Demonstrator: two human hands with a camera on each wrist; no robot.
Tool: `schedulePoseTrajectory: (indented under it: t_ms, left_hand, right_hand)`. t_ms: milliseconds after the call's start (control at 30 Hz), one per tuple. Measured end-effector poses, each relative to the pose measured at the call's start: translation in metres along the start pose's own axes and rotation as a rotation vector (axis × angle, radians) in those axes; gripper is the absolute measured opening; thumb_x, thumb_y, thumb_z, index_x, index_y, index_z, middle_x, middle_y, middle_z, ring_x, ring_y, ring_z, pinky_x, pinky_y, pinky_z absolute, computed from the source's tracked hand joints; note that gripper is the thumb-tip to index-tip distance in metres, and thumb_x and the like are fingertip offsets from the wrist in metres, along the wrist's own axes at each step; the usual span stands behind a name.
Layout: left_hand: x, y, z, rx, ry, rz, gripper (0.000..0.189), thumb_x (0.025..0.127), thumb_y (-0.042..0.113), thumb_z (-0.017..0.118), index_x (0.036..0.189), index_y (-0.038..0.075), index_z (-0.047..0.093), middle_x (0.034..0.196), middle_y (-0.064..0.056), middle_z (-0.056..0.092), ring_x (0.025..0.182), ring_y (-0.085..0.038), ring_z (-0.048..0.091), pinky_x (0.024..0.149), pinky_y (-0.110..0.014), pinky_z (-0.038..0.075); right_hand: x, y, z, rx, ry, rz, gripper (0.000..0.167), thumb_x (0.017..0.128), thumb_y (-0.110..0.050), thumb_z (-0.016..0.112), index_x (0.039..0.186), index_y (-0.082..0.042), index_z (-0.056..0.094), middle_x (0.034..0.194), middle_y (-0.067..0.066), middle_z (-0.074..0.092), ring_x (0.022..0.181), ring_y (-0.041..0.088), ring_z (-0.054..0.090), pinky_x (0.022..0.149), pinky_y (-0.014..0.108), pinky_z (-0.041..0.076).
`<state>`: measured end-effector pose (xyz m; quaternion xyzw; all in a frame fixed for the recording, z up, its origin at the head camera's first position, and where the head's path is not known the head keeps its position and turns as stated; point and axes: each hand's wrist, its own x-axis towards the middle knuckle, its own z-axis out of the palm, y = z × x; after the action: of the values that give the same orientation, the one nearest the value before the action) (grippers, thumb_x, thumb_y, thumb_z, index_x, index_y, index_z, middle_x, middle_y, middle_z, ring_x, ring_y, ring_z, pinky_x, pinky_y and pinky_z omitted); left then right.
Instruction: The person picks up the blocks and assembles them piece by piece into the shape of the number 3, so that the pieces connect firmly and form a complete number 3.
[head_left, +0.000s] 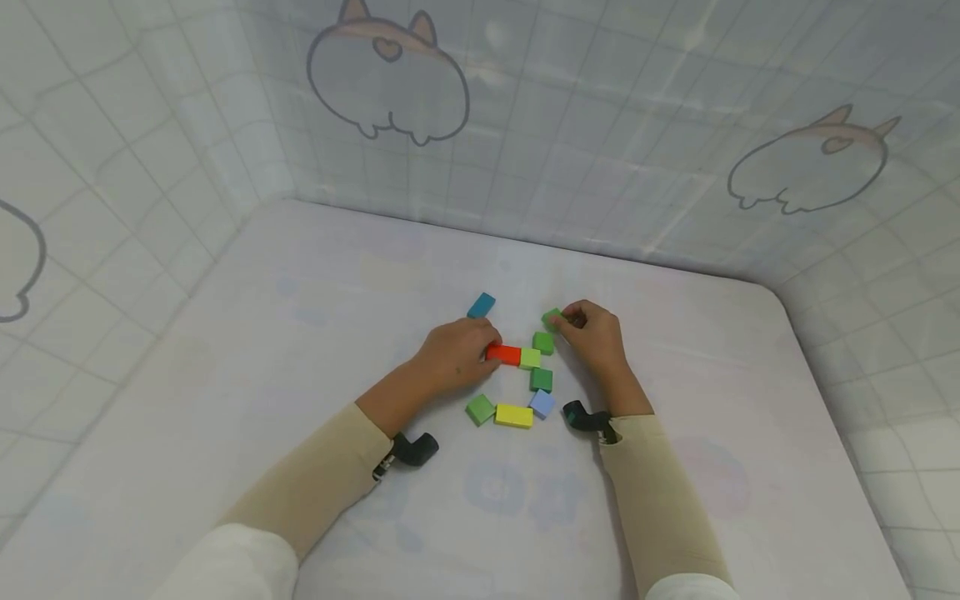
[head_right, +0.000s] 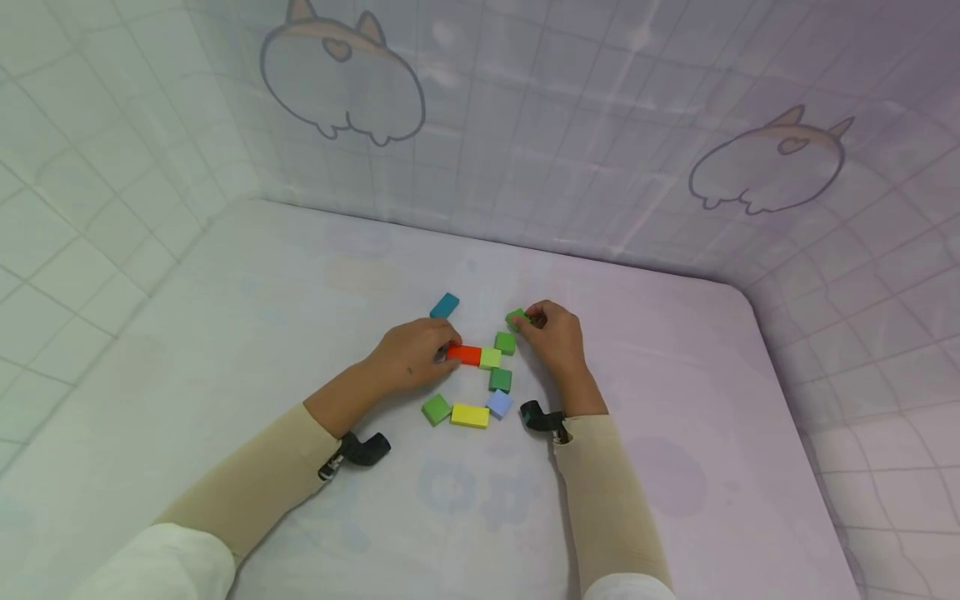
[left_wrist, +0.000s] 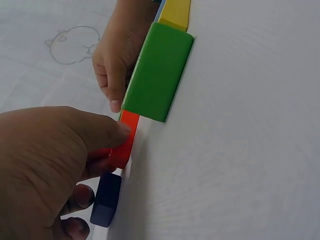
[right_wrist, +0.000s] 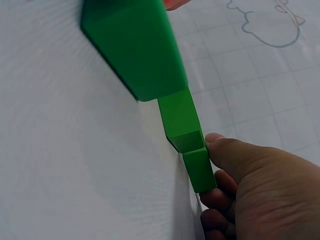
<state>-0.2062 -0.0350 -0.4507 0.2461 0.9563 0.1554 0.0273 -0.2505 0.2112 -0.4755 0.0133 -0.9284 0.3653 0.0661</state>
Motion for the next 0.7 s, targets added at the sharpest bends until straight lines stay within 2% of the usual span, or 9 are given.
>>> schedulePoseTrajectory:
  t_ms: [500,700]
  left_hand:
    - [0.0017,-0.0024,0.0039,-0.003,0.006,0.013,0.030,0.092,0.032,0.071,0.117,0.016,0.071,0.109,0.006,0.066,0.096,-0.011,0.056,0.086,-0.028,0.053]
    - [0.0018,-0.0024,0.0033,-0.026,0.030,0.018,0.029,0.092,0.031,0.071,0.117,0.016,0.071,0.109,0.006,0.067,0.095,-0.011,0.056,0.084,-0.027,0.053]
  right_hand:
    - [-0.0007,0.0021,0.0008,0.002,0.001,-0.055,0.028,0.090,-0.034,0.074,0.098,-0.007,0.069,0.086,0.008,0.064,0.080,0.023,0.055,0.071,0.034,0.047]
    - [0.0026,0.0025,0.0001,0.005,0.001,-0.071,0.028,0.090,-0.034,0.073,0.097,-0.007,0.069,0.086,0.007,0.064,0.080,0.024,0.055,0.072,0.035,0.048]
